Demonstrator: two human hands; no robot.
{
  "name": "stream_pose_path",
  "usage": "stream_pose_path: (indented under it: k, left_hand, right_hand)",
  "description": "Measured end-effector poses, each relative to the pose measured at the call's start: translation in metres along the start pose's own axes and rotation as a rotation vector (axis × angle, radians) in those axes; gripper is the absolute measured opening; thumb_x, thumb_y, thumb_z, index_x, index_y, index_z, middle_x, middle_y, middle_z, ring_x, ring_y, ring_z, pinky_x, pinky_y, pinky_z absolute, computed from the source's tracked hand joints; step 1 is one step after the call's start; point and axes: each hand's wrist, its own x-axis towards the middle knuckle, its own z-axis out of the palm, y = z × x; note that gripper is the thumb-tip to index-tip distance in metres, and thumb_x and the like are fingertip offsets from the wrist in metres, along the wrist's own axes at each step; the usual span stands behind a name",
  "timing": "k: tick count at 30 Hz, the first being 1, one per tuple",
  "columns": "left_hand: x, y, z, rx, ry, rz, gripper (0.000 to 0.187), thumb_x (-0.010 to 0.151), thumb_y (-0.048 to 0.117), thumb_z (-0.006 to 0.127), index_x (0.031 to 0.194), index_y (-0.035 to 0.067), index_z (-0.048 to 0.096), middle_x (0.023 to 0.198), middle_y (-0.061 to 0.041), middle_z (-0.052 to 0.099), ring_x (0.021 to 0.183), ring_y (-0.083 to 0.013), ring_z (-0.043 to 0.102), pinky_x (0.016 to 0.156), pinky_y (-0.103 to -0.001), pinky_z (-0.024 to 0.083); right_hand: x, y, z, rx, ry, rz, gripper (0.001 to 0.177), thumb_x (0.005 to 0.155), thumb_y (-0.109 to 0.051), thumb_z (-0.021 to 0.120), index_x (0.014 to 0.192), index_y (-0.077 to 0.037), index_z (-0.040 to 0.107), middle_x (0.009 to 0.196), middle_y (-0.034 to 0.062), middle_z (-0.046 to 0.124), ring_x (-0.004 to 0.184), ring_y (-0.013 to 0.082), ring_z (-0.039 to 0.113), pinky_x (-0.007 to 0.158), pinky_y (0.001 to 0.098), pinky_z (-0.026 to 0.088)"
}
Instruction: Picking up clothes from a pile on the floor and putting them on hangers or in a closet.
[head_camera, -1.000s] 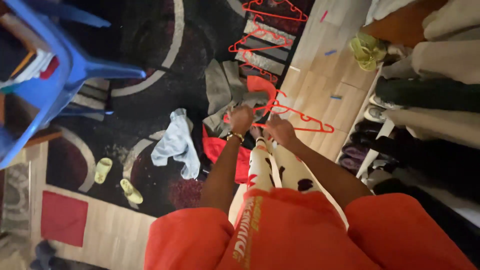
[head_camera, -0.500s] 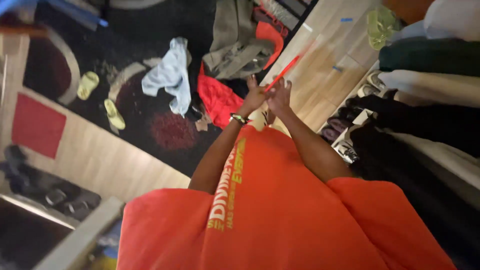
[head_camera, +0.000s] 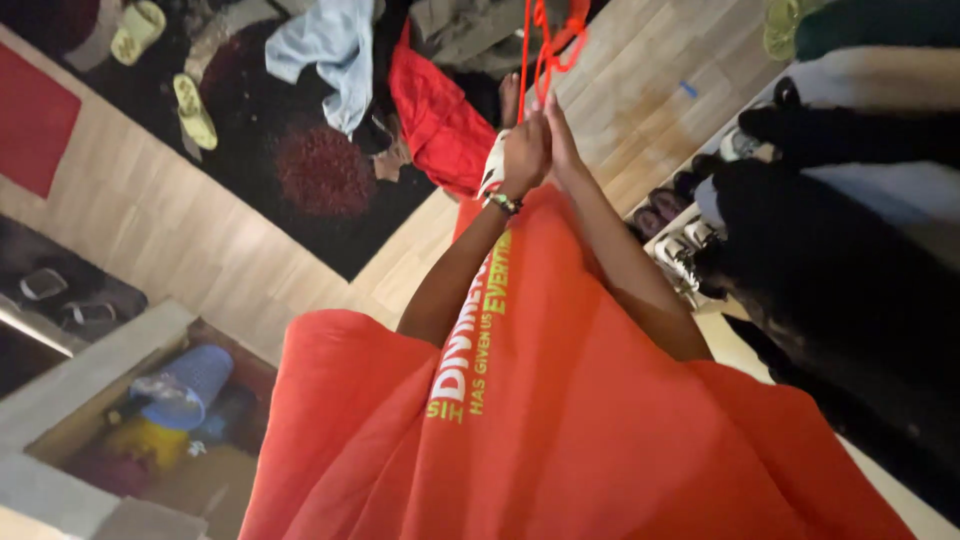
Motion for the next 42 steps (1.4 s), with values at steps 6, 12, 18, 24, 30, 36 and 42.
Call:
stream_pose_path:
  k: [6, 12, 18, 24, 30, 36, 42]
  left_hand:
    - [-0.031, 0.016, -0.012, 0.136, -0.069, -0.129, 0.053, 0.108, 0.04, 0.037, 0.107, -0.001, 0.07, 0.103, -0.031, 0.07, 0.092, -0.0468, 0.07, 0.078, -0.056, 0.053]
    - [-0.036, 0.084, -0.062, 0.108, -0.292, -0.128, 0.056, 0.106, 0.051, 0.033, 0.1, 0.011, 0.072, 0.087, -0.023, 0.072, 0.084, -0.0452, 0.069, 0.074, -0.057, 0.051]
    - [-0.032, 0.078, -0.107, 0.138, -0.322, -0.089, 0.054, 0.104, 0.054, 0.036, 0.091, 0.012, 0.068, 0.083, -0.018, 0.073, 0.081, -0.0412, 0.07, 0.072, -0.054, 0.052]
    - [-0.037, 0.021, -0.155, 0.114, -0.317, -0.096, 0.049, 0.105, 0.05, 0.04, 0.093, 0.008, 0.063, 0.091, -0.019, 0.071, 0.09, -0.0407, 0.068, 0.078, -0.053, 0.051]
    - [-0.065, -0.074, -0.172, 0.135, -0.309, -0.208, 0.045, 0.107, 0.045, 0.042, 0.104, 0.004, 0.061, 0.104, -0.026, 0.068, 0.1, -0.0456, 0.065, 0.084, -0.055, 0.05]
    - [-0.037, -0.091, -0.174, 0.165, -0.394, -0.444, 0.047, 0.105, 0.048, 0.044, 0.104, 0.005, 0.063, 0.103, -0.025, 0.07, 0.102, -0.0462, 0.065, 0.084, -0.057, 0.05]
    - [0.02, -0.146, -0.125, 0.062, -0.297, -0.397, 0.044, 0.102, 0.044, 0.046, 0.109, 0.006, 0.066, 0.103, -0.026, 0.069, 0.098, -0.0475, 0.066, 0.081, -0.055, 0.052]
  right_hand:
    - [0.024, 0.007, -0.002, -0.101, -0.13, -0.327, 0.067, 0.104, -0.033, 0.077, 0.152, -0.001, 0.043, 0.136, 0.0116, 0.059, 0.122, 0.018, 0.06, 0.106, 0.0384, 0.051]
    - [-0.029, -0.068, 0.04, 0.127, 0.072, -0.374, 0.048, 0.092, -0.02, 0.072, 0.135, -0.022, 0.05, 0.101, -0.0034, 0.065, 0.092, 0.0132, 0.067, 0.082, 0.0378, 0.062]
    - [-0.032, -0.066, 0.065, 0.278, 0.288, -0.438, 0.021, 0.103, -0.033, 0.066, 0.105, -0.018, 0.053, 0.074, -0.0028, 0.048, 0.052, 0.0079, 0.041, 0.043, 0.0261, 0.03]
    - [-0.031, -0.072, 0.113, 0.078, 0.449, -0.542, 0.026, 0.105, -0.037, 0.064, 0.099, -0.019, 0.047, 0.071, -0.0057, 0.042, 0.052, 0.0052, 0.036, 0.043, 0.026, 0.029]
    - [0.023, -0.043, 0.068, -0.049, 0.51, -0.723, 0.017, 0.108, -0.024, 0.056, 0.097, -0.014, 0.048, 0.07, -0.003, 0.043, 0.054, 0.0081, 0.038, 0.045, 0.0283, 0.03]
    - [0.077, 0.004, 0.05, -0.455, 0.634, -0.876, 0.016, 0.108, -0.012, 0.059, 0.099, -0.006, 0.047, 0.086, 0.0009, 0.047, 0.082, 0.0138, 0.048, 0.074, 0.034, 0.044]
    - [0.149, 0.034, 0.043, -0.626, 0.714, -0.743, 0.019, 0.106, -0.01, 0.065, 0.099, -0.005, 0.048, 0.084, 0.0028, 0.049, 0.079, 0.0157, 0.049, 0.073, 0.0379, 0.047]
